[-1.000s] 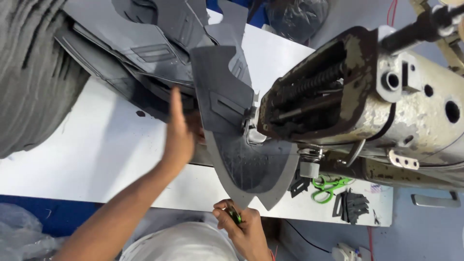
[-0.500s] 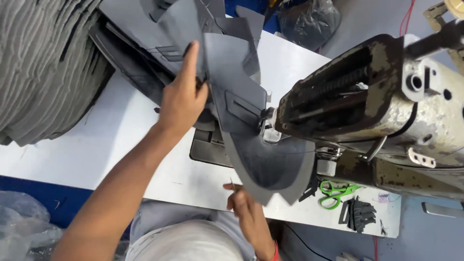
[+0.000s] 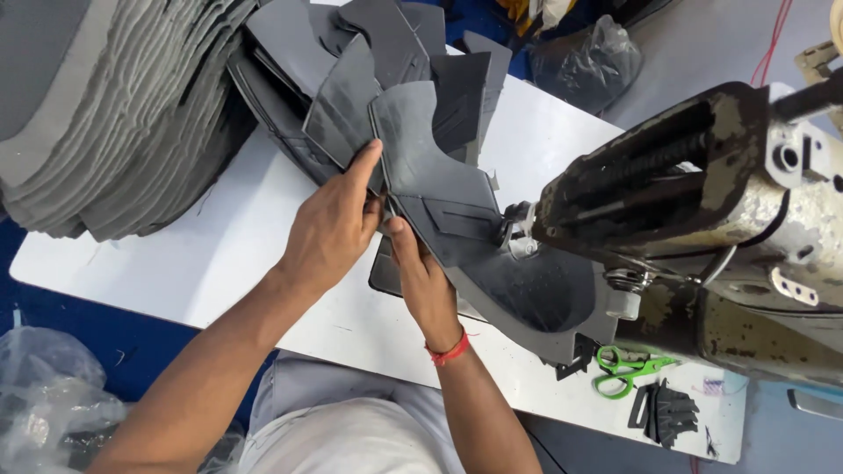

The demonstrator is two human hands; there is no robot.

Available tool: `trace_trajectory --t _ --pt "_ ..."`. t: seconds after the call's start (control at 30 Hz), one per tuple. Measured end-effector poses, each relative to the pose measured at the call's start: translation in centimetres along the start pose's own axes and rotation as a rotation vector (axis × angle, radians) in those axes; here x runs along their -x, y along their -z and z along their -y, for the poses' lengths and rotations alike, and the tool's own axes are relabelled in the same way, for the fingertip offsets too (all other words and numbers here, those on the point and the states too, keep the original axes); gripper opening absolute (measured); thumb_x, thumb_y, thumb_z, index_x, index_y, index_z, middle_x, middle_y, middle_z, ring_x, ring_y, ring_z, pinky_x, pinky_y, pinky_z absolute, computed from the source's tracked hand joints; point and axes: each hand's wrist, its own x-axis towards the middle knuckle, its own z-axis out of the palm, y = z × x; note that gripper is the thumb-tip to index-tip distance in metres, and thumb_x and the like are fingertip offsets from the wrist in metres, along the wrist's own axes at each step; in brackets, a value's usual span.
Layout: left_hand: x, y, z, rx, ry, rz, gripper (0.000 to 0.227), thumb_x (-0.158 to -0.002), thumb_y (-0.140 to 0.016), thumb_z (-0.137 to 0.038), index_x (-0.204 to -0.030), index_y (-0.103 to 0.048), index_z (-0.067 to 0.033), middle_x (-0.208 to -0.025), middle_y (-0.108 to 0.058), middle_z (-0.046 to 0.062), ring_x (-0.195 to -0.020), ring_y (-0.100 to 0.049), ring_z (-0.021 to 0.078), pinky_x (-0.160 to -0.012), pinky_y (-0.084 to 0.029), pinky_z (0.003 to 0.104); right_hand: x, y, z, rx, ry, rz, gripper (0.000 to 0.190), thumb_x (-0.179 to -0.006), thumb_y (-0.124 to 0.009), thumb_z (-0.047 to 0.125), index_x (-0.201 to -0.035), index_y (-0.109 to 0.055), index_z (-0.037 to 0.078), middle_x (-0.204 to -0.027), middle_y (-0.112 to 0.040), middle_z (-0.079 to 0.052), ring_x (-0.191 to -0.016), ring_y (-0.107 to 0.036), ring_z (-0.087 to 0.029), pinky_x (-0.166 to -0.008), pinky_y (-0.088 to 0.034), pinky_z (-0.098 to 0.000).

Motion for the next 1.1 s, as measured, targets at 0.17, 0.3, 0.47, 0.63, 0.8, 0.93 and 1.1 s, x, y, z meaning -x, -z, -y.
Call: trace_trajectory --t 0.17,0.3,0.47,0.63,0.8,0.93,1.1 --pt "0.1 0.0 0.1 0.041 -0.045 0.013 0.072 -0.092 -0.069 0.005 -0.155 -0.034 0.0045 -0.113 -0.068 0.021 -0.091 -0.068 0.0317 -0.082 -0.057 0.04 -1.5 -0.9 0.3 -0.246 0.029 0.052 0.039 -0.109 -0.05 0.038 -0.096 -0.068 0.005 -0.074 -0.046 0.006 -0.068 -0.038 -0.006 -0.06 -0.034 -0.0246" --pt "-0.2 -0.3 1.5 0.069 -0.071 0.035 0.071 -0.095 -0.066 0.007 -0.157 -0.03 0.0047 -0.112 -0.068 0.02 -0.087 -0.067 0.03 -0.082 -0.057 0.041 -1.7 -0.9 1.4 -0.237 0.007 0.071 0.042 -0.11 -0.049 0.039 -0.089 -0.064 0.005 -0.068 -0.04 0.006 -0.062 -0.033 -0.006 -0.055 -0.028 -0.0241" --pt "-4.0 1.1 3.2 -0.312 0.164 0.034 0.08 -0.084 -0.061 0.009 -0.159 -0.034 0.0076 -0.135 -0.051 0.049 -0.097 -0.067 0.0454 -0.07 -0.061 0.033 -0.7 -0.6 -0.9 -0.256 -0.124 0.077 0.045 -0.11 -0.053 0.041 -0.09 -0.066 0.003 -0.067 -0.045 0.004 -0.061 -0.038 -0.006 -0.052 -0.029 -0.0234" --pt "-6.7 -1.3 0.7 -0.108 0.117 0.145 0.036 -0.104 -0.059 -0.001 -0.14 -0.058 -0.0052 -0.135 -0.068 0.018 -0.12 -0.069 0.0376 -0.101 -0.056 0.045 4.2 0.6 -1.3 -0.103 0.24 0.184 0.031 -0.096 -0.074 0.021 -0.118 -0.063 0.002 -0.088 -0.061 0.001 -0.071 -0.05 -0.008 -0.065 -0.045 -0.024" --pt "-8.8 -6.7 1.1 0.092 -0.353 0.091 0.043 -0.103 -0.066 -0.028 -0.137 -0.061 -0.0004 -0.138 -0.066 0.022 -0.128 -0.064 0.0379 -0.108 -0.046 0.049 7.8 3.7 -4.9 0.027 0.343 -0.019 0.054 -0.092 -0.078 0.003 -0.141 -0.056 0.002 -0.08 -0.064 -0.002 -0.07 -0.056 -0.007 -0.063 -0.047 -0.0235" --pt "-8.6 -4.6 -1.9 0.531 0.05 0.73 0.064 -0.085 -0.079 -0.05 -0.126 -0.061 -0.0037 -0.112 -0.071 0.018 -0.106 -0.069 0.0335 -0.088 -0.053 0.043 7.8 8.0 -3.7 -0.145 0.208 -0.348 0.054 -0.096 -0.064 0.003 -0.148 -0.048 0.002 -0.087 -0.065 -0.001 -0.07 -0.057 -0.005 -0.063 -0.047 -0.0207" --pt "-6.4 -2.1 -7.0 0.531 0.369 0.766 0.064 -0.076 -0.081 -0.049 -0.119 -0.055 -0.0091 -0.095 -0.072 0.013 -0.088 -0.074 0.0292 -0.078 -0.055 0.041 6.7 10.5 -2.2 -0.217 0.106 -0.451 0.047 -0.102 -0.062 0.007 -0.146 -0.051 -0.002 -0.086 -0.058 0.003 -0.066 -0.046 -0.001 -0.06 -0.042 -0.0177"
